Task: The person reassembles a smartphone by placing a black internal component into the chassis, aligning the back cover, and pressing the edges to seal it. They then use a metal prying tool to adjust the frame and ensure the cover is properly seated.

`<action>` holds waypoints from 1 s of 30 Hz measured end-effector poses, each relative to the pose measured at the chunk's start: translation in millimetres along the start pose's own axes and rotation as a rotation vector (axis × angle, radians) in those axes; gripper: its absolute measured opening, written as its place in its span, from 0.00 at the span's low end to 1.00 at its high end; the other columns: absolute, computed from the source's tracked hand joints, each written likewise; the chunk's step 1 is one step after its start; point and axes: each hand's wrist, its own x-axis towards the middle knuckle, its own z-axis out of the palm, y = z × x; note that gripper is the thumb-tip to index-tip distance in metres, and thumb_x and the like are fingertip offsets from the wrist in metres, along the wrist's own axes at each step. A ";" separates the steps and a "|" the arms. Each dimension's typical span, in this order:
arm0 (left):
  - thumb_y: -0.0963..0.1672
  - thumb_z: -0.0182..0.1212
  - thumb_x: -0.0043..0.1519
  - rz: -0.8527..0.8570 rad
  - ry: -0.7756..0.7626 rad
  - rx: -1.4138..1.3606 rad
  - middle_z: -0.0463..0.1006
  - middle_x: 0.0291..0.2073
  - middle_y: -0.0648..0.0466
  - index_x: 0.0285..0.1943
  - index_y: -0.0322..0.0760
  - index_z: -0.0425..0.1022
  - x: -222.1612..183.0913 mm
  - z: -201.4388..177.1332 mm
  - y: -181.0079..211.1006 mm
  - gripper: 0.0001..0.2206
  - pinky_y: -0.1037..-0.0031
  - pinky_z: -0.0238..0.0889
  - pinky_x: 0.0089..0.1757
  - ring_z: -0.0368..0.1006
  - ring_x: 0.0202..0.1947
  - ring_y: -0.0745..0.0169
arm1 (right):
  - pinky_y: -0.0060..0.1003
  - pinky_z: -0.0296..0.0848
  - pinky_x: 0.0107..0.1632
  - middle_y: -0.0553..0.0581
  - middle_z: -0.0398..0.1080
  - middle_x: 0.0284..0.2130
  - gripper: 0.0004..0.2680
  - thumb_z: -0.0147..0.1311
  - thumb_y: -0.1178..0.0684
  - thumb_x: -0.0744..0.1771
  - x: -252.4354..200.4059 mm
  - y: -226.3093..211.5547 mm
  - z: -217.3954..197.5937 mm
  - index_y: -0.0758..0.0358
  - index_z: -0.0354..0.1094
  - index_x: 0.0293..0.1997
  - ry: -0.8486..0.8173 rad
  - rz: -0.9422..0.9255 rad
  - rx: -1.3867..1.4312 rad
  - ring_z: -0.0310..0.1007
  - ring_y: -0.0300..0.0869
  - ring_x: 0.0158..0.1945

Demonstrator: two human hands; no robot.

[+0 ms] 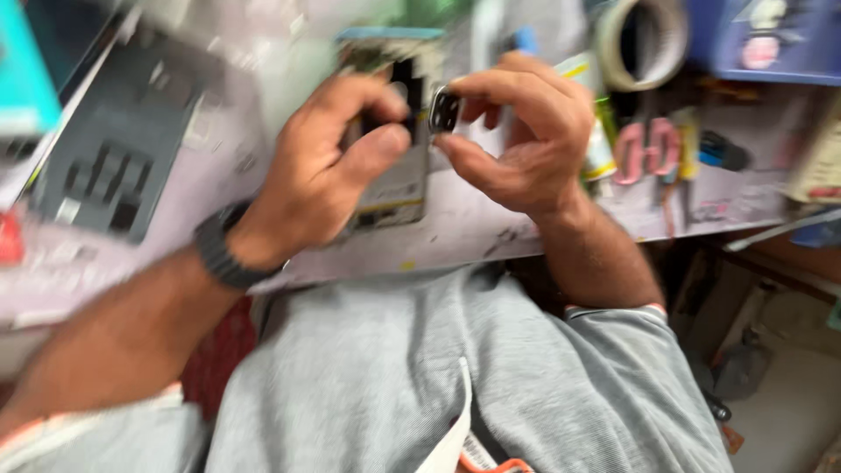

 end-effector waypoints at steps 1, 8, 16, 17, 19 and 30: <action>0.45 0.62 0.73 0.039 -0.009 0.004 0.73 0.47 0.54 0.55 0.34 0.71 3.4 0.1 -2.4 0.10 0.73 0.65 0.51 0.69 0.47 0.64 | 0.31 0.70 0.37 0.55 0.74 0.33 0.13 0.74 0.62 0.62 2.1 -1.1 3.6 0.70 0.73 0.47 -0.008 -0.133 -0.312 0.70 0.36 0.34; 0.41 0.58 0.73 -0.005 -0.062 -0.034 0.68 0.42 0.53 0.50 0.34 0.71 8.1 0.2 -0.6 0.04 0.72 0.64 0.45 0.65 0.42 0.65 | 0.33 0.70 0.35 0.57 0.72 0.36 0.17 0.78 0.58 0.63 7.5 -5.9 10.8 0.68 0.70 0.50 -0.073 -0.242 -0.351 0.69 0.40 0.35; 0.40 0.59 0.68 -0.019 -0.169 0.050 0.68 0.40 0.51 0.46 0.31 0.69 10.0 -1.4 3.0 0.05 0.69 0.64 0.41 0.68 0.39 0.61 | 0.48 0.63 0.45 0.60 0.71 0.46 0.22 0.75 0.58 0.57 19.2 -11.6 -16.9 0.64 0.72 0.54 -0.327 -0.311 -0.316 0.66 0.50 0.42; 0.40 0.60 0.67 -0.028 -0.191 0.068 0.68 0.39 0.51 0.45 0.31 0.69 10.9 -1.5 3.0 0.05 0.69 0.64 0.40 0.69 0.38 0.61 | 0.48 0.62 0.46 0.59 0.71 0.46 0.22 0.75 0.59 0.57 19.6 -11.1 -15.9 0.62 0.73 0.54 -0.347 -0.329 -0.334 0.66 0.49 0.42; 0.39 0.59 0.67 -0.011 -0.217 0.083 0.68 0.40 0.50 0.44 0.32 0.69 10.5 -0.4 2.8 0.04 0.69 0.65 0.41 0.69 0.39 0.61 | 0.47 0.61 0.48 0.56 0.71 0.47 0.22 0.74 0.60 0.56 20.4 -8.4 -15.4 0.59 0.74 0.54 -0.387 -0.367 -0.371 0.66 0.47 0.42; 0.39 0.58 0.67 0.020 -0.265 0.078 0.68 0.42 0.50 0.45 0.32 0.69 9.2 1.1 0.7 0.03 0.67 0.66 0.43 0.70 0.41 0.59 | 0.46 0.63 0.50 0.53 0.71 0.45 0.16 0.72 0.61 0.60 16.7 1.8 -19.6 0.60 0.73 0.51 -0.439 -0.424 -0.367 0.66 0.47 0.43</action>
